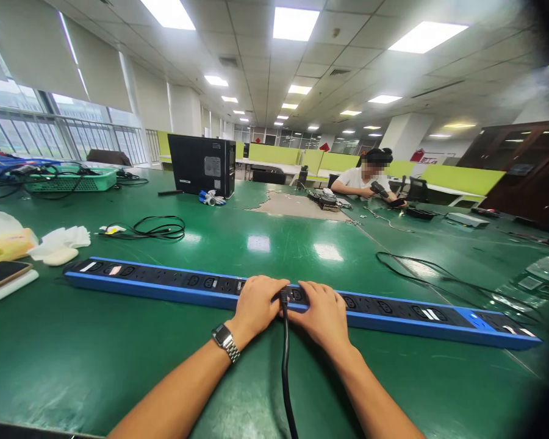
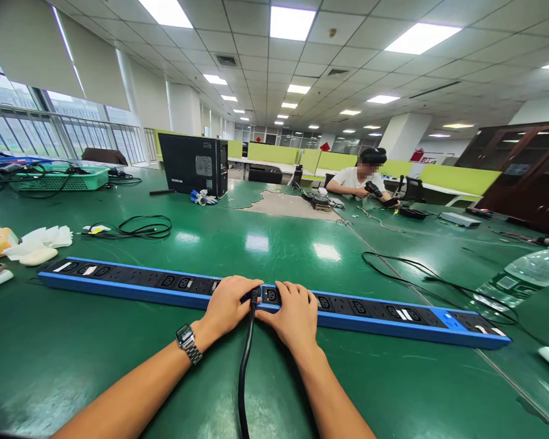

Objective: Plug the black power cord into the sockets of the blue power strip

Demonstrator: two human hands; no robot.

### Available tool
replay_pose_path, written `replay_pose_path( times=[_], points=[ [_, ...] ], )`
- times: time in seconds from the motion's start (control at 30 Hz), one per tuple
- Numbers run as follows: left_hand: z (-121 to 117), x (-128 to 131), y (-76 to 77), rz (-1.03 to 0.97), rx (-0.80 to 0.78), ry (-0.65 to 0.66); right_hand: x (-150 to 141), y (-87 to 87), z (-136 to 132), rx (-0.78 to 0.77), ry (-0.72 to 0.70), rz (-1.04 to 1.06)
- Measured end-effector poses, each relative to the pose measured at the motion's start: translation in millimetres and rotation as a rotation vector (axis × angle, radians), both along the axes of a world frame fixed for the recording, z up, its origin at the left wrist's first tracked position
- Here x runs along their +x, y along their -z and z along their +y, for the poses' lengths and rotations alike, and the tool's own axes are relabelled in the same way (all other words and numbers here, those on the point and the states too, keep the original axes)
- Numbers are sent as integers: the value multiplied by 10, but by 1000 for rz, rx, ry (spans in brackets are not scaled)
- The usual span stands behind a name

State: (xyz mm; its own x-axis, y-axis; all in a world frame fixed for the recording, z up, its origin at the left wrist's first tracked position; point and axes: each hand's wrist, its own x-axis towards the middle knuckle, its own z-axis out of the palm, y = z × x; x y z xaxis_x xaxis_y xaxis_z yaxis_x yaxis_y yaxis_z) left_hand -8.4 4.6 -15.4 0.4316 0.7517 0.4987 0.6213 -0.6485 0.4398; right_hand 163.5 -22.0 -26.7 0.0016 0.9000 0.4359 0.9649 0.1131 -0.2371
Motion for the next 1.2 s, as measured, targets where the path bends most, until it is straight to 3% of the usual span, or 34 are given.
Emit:
replay_pose_path(
  times=[0.23,0.4,0.5,0.6,0.77,0.97,1.2],
  points=[
    [-4,-26,145,-144,178,40,-6,1,-2,-8,22,9],
    [-10,-44,-125,-388,344,-35,-17,-6,6,-27,33,12],
    [38,-265,-308,-457,367,-121,-10,9,20,-22,44,15],
    [81,-649,-314,-406,235,-212,-4,21,26,-20,43,22],
    [62,-1116,-99,-279,-35,-229,-10,11,26,-59,54,24],
    [38,-1132,-43,-94,-55,-159,-20,12,27,-60,55,16],
    [42,-1178,7,3,74,-119,-67,-63,8,-109,40,45]
  ],
)
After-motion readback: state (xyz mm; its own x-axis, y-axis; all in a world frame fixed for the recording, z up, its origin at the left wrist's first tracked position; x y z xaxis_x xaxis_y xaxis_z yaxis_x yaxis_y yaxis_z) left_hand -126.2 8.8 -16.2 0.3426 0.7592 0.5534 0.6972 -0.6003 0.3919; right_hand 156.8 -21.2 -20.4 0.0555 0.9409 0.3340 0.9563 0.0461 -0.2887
